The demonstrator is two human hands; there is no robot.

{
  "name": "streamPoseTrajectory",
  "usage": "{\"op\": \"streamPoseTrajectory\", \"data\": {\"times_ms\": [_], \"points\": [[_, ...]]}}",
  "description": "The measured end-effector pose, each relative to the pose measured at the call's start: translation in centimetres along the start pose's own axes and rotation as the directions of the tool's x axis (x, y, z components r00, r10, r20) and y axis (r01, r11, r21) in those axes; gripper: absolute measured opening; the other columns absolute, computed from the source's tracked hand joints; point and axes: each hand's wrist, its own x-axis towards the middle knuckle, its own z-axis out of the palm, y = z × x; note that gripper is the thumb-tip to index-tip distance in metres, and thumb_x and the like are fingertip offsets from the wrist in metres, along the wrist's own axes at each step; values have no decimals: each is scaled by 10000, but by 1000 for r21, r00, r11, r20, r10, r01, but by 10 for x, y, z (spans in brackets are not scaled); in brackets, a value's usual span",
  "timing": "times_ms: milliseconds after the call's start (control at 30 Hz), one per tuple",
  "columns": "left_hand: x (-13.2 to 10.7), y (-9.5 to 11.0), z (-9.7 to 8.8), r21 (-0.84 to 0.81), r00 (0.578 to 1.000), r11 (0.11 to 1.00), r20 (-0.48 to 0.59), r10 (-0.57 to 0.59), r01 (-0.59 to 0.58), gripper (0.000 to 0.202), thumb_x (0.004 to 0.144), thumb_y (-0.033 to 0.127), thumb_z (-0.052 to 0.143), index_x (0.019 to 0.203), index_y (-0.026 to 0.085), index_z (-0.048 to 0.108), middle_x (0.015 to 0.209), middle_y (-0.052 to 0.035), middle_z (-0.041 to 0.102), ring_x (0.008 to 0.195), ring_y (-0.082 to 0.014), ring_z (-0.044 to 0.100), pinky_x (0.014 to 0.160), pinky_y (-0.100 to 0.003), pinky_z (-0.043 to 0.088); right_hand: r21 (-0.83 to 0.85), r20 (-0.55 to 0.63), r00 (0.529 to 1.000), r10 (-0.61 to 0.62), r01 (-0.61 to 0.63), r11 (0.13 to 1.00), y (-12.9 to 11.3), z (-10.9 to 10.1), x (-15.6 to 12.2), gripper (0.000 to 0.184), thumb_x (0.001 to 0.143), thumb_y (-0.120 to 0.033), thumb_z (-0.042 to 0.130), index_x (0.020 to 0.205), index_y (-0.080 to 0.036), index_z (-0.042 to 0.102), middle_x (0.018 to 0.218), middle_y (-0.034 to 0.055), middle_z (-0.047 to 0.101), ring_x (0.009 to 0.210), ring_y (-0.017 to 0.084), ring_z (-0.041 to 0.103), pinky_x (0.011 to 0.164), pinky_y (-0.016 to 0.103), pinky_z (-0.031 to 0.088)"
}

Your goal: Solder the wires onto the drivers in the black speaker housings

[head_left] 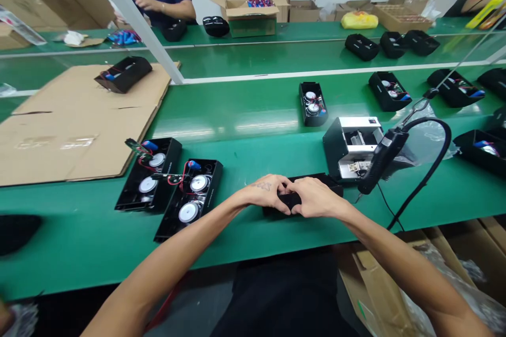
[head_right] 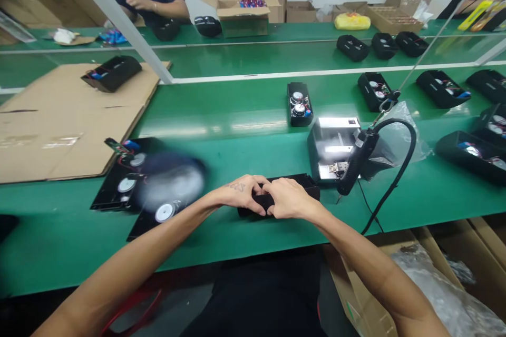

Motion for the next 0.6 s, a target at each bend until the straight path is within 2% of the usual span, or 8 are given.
{"op": "streamPoseTrajectory", "data": {"times_ms": [200, 367, 500, 600], "points": [[3, -3, 1, -52, 1000, 999, 2, 4, -4, 479, 627, 519, 930, 509, 182, 611, 1179, 5, 740, 902, -171, 643, 689, -277, 422, 82, -5, 1000, -22, 22, 996, 2, 3, 5, 330, 773, -268, 815, 1094, -194, 788, 890, 59, 805, 795, 242, 726, 632, 302, 355], [3, -5, -1, -83, 999, 996, 19, 28, -26, 471, 652, 548, 917, 522, 180, 652, 1197, 6, 740, 903, -176, 651, 692, -291, 420, 91, -45, 999, 8, -4, 996, 1, 5, 4, 342, 768, -256, 791, 1103, -194, 811, 887, 69, 805, 846, 262, 726, 674, 311, 375], [4, -5, -3, -99, 999, 994, 29, 45, -42, 452, 667, 538, 913, 542, 175, 673, 1186, 11, 734, 842, -149, 628, 666, -291, 397, 60, -108, 993, -42, 48, 997, 3, 8, 3, 379, 760, -254, 785, 1134, -207, 826, 934, 74, 816, 914, 292, 749, 713, 329, 398], [4, -5, -4, -97, 998, 994, 36, 51, -47, 437, 673, 509, 916, 543, 174, 668, 1159, 17, 730, 797, -129, 603, 649, -287, 386, 54, -96, 995, -34, 39, 998, 3, 6, 4, 372, 768, -276, 786, 1129, -197, 822, 921, 80, 819, 877, 294, 752, 699, 331, 391]]}}
